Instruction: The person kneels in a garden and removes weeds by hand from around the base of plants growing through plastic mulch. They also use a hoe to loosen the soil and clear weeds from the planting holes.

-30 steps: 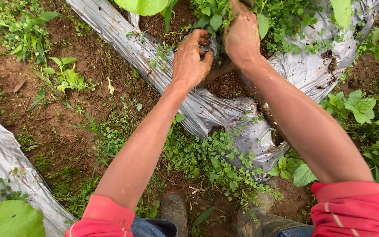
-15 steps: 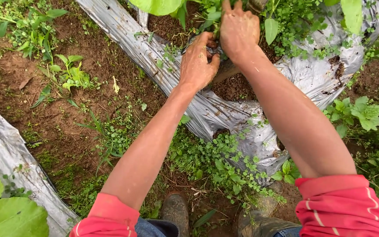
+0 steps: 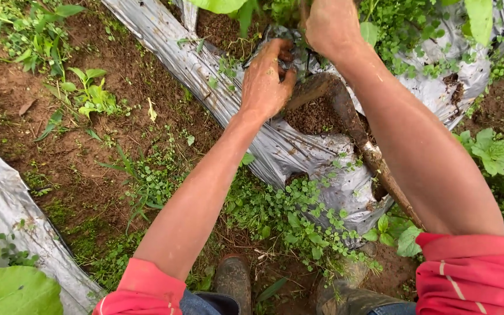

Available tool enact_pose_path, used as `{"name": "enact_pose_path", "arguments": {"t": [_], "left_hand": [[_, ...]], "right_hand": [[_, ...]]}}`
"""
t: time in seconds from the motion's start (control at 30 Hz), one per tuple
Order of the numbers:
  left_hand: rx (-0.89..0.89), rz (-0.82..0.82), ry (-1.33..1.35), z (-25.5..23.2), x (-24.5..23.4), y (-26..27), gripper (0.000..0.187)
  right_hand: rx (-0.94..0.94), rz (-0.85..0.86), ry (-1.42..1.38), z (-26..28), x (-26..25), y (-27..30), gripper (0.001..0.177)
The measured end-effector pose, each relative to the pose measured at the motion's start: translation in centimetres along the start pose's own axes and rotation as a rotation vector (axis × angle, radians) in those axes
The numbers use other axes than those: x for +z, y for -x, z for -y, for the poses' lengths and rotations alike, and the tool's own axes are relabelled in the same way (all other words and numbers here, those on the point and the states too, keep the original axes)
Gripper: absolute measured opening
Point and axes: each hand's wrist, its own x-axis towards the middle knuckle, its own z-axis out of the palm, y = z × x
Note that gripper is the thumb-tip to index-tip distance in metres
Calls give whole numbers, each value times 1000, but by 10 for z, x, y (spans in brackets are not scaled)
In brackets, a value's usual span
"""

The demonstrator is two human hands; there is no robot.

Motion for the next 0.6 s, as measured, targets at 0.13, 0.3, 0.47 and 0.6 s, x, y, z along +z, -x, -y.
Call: {"name": "enact_pose_path", "arguments": {"t": [0.13,0.3,0.47,0.6], "left_hand": [[-47,37,-24,2,-2,-2,56],[-45,38,-21,3,-2,0,54],[-19,35,-3,-1,-6,1,50],[-22,59,-8,-4,-9,4,51]], "right_hand": [[-60,136,330,10,16,-13,51],[-134,107,485,-2,45,-39,40],[-252,172,580,-9,57,-51,57],[-266,240,661,-7,59,-56,40]]}}
